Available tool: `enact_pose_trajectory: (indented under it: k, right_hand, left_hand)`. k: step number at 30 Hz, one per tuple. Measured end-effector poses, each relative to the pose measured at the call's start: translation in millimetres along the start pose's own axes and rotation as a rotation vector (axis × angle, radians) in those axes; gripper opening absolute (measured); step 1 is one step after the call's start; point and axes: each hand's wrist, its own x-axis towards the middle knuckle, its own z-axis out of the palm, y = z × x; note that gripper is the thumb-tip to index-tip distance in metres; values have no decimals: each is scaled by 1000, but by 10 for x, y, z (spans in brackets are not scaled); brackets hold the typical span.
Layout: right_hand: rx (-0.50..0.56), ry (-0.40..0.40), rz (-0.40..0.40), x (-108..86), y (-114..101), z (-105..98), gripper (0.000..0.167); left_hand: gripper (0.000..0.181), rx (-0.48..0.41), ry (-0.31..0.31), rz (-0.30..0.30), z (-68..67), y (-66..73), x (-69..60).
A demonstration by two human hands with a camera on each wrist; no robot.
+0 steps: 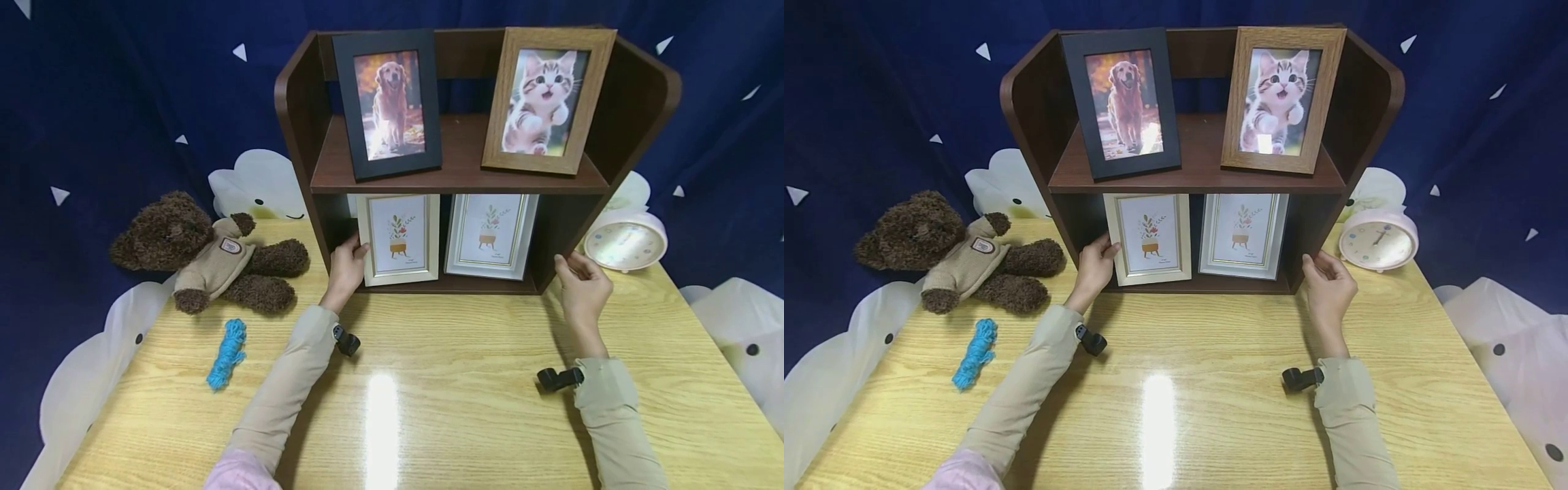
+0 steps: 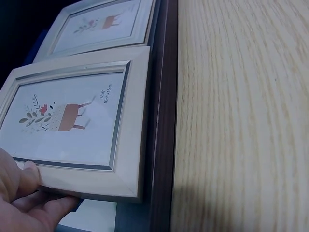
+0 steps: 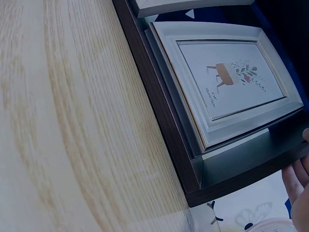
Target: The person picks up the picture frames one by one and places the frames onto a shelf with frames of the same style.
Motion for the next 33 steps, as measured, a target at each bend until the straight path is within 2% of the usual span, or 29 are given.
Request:
enact_pose_trajectory:
  k: [21, 33]
  right_hand:
    - [-28, -7, -14, 2, -1, 0, 18]
    - [-20, -17, 4, -3, -26, -6, 18]
  left_hand:
    - [49, -15, -29, -1, -15, -21, -58]
    - [50, -40, -18, 16, 6, -54, -93]
